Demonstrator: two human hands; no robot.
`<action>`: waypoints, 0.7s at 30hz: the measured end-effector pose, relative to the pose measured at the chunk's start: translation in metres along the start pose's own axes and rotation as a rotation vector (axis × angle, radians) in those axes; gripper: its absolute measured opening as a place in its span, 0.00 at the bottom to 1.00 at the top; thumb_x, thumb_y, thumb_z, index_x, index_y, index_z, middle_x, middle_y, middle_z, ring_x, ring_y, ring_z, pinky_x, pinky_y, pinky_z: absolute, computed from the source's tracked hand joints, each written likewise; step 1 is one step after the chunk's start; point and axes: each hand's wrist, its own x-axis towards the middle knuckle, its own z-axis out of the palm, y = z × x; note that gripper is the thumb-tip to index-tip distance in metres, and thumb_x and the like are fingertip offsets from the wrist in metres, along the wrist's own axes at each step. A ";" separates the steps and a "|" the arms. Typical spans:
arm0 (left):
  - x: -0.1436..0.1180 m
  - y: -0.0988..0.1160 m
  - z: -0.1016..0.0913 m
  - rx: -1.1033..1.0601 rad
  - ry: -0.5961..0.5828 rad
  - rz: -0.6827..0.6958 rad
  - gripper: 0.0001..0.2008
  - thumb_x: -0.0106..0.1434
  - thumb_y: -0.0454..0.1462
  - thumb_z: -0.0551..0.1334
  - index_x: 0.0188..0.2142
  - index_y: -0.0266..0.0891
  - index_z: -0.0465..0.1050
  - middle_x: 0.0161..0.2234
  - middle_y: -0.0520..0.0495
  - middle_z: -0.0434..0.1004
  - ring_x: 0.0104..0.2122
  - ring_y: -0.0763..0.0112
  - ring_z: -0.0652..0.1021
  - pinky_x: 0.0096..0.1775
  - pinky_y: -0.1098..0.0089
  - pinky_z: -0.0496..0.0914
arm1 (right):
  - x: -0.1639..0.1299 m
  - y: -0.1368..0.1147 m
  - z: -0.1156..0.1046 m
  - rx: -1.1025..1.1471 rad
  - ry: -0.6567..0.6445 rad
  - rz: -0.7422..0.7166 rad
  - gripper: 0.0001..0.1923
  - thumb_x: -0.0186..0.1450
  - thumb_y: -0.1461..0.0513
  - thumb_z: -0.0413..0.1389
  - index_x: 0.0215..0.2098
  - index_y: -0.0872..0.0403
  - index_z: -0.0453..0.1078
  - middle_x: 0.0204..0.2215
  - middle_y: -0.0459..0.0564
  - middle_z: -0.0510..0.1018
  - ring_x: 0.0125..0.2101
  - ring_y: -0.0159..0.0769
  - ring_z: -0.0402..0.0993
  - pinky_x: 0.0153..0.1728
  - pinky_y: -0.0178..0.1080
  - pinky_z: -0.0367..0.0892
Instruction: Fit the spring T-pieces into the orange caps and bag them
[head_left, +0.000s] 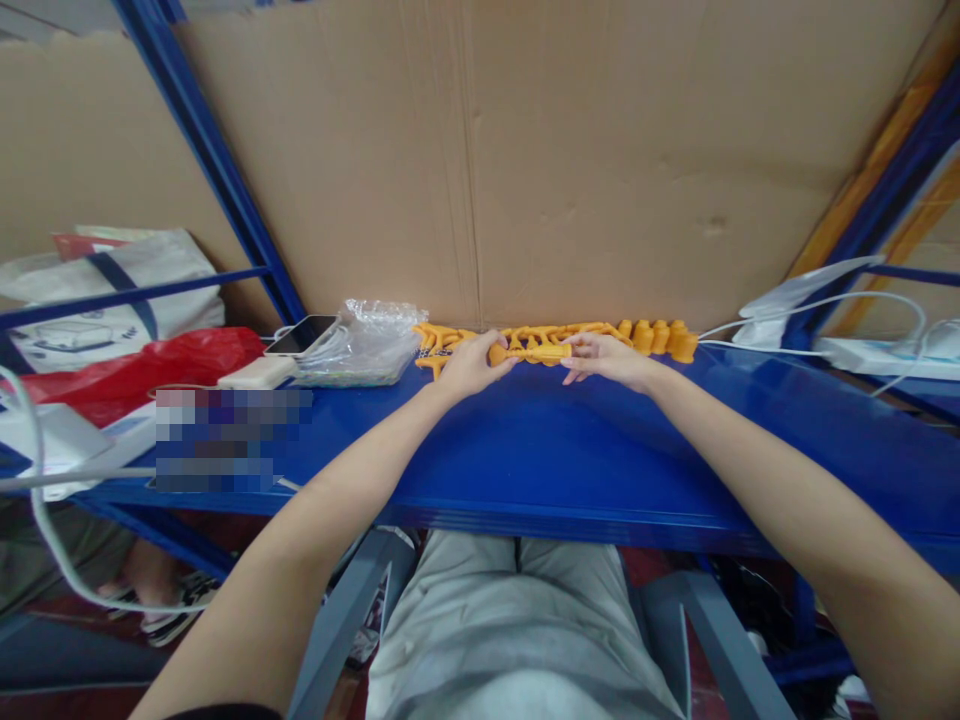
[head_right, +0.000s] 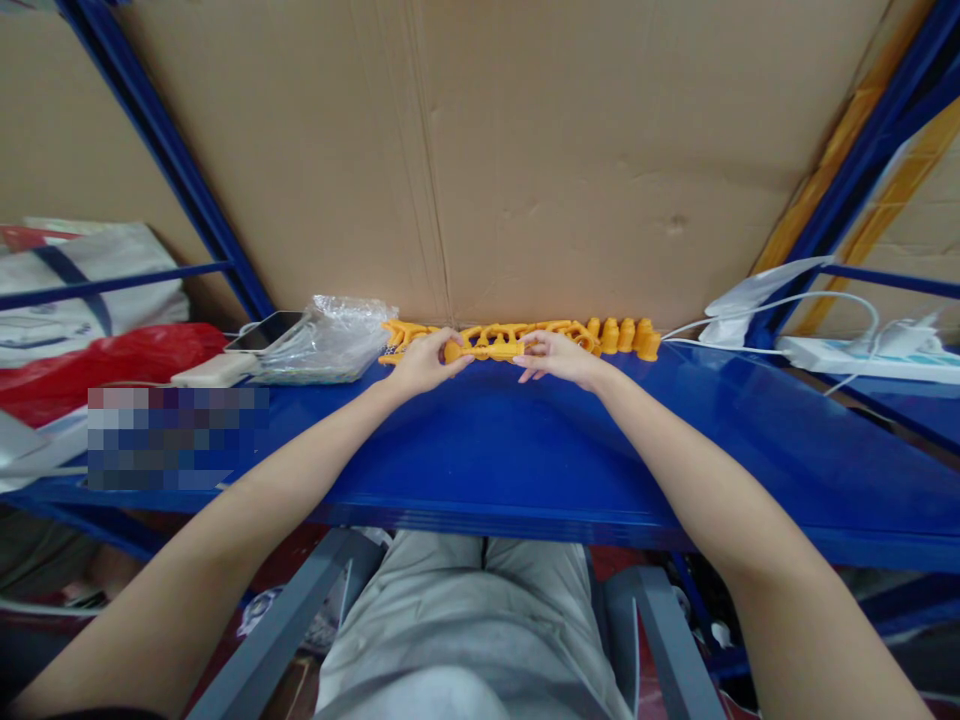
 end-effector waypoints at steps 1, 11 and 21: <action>0.000 0.000 0.000 0.001 0.001 0.002 0.11 0.62 0.43 0.68 0.38 0.40 0.71 0.29 0.51 0.76 0.31 0.67 0.77 0.36 0.70 0.68 | 0.000 -0.001 0.001 -0.002 0.005 -0.001 0.18 0.64 0.58 0.66 0.49 0.54 0.71 0.43 0.55 0.84 0.30 0.33 0.82 0.35 0.37 0.79; -0.001 0.001 -0.001 -0.004 0.020 0.025 0.11 0.63 0.43 0.67 0.38 0.41 0.70 0.29 0.51 0.75 0.32 0.67 0.77 0.37 0.69 0.69 | -0.004 -0.011 0.007 0.032 0.004 0.008 0.21 0.67 0.46 0.61 0.37 0.57 0.75 0.37 0.60 0.85 0.26 0.36 0.82 0.34 0.40 0.79; 0.000 -0.001 0.001 -0.019 0.015 0.025 0.11 0.62 0.44 0.67 0.36 0.41 0.70 0.27 0.51 0.75 0.30 0.68 0.77 0.35 0.70 0.68 | -0.005 -0.012 0.009 0.002 0.006 0.135 0.27 0.69 0.41 0.54 0.37 0.58 0.74 0.35 0.62 0.85 0.26 0.40 0.82 0.35 0.44 0.80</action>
